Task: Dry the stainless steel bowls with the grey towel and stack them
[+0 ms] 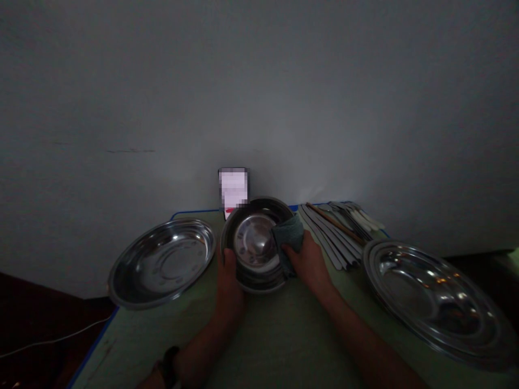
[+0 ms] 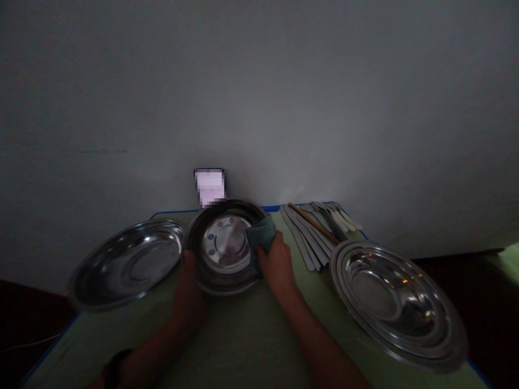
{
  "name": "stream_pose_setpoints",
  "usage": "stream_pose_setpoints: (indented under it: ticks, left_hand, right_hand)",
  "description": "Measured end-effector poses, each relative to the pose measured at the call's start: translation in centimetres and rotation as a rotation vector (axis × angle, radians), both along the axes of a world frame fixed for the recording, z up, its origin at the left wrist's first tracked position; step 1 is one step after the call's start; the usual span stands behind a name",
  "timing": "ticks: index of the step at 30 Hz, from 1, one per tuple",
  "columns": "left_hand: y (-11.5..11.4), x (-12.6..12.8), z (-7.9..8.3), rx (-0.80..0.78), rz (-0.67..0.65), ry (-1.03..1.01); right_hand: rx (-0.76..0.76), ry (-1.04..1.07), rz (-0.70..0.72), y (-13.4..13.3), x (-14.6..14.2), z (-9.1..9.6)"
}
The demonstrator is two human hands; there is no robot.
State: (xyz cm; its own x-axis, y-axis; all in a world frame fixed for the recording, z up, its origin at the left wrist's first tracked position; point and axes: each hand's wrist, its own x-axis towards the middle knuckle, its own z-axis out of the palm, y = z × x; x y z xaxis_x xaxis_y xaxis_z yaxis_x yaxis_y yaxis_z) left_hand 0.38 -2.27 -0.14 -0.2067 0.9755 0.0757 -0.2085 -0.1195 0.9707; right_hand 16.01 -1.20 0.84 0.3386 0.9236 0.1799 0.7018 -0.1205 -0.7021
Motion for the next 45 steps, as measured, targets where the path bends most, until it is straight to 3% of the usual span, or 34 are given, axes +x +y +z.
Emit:
stream_pose_setpoints:
  ticks: [3,8,12,16,21,24,27,31,34,37,41,45]
  left_hand:
    - [-0.4,-0.1,0.3,-0.046,0.066,0.159]
    - [-0.4,-0.2,0.3,-0.052,0.014,0.198]
    - [-0.1,-0.2,0.1,-0.027,-0.034,0.167]
    - [0.0,-0.2,-0.2,-0.022,-0.109,0.115]
    - [0.0,-0.4,-0.4,-0.007,-0.098,0.130]
    - [0.0,-0.6,-0.2,-0.010,-0.099,0.152]
    - [-0.1,-0.6,0.2,-0.026,-0.148,0.106]
    - [-0.1,-0.5,0.6,-0.032,-0.051,0.073]
    - [-0.1,-0.4,0.5,-0.031,-0.018,0.081]
    - [0.0,-0.4,0.2,0.024,0.000,0.083]
    - [0.3,-0.5,-0.2,0.019,-0.021,0.070]
    - [0.7,-0.8,-0.2,0.004,-0.074,0.086]
  right_hand:
    - [0.013,-0.066,-0.011,0.8,0.4,0.1]
    - [0.050,-0.249,0.059,2.9,2.2,1.6]
    - [0.054,-0.495,0.279,4.5,3.0,4.7]
    - [0.034,-0.708,0.508,4.9,1.5,7.5]
    - [0.150,-0.856,0.701,4.7,-1.4,8.6]
    - [0.184,-0.857,0.756,4.8,-1.3,8.3]
    - [0.143,-0.731,0.680,4.7,0.6,7.0]
    - [0.067,-0.402,0.324,3.7,2.8,3.7]
    - [0.119,-0.265,0.199,2.3,2.6,1.1]
    - [0.153,-0.158,0.080,1.3,1.6,-0.4]
    - [0.092,-0.151,0.071,1.1,1.4,-0.2]
    - [0.037,-0.317,0.119,2.2,2.2,1.6]
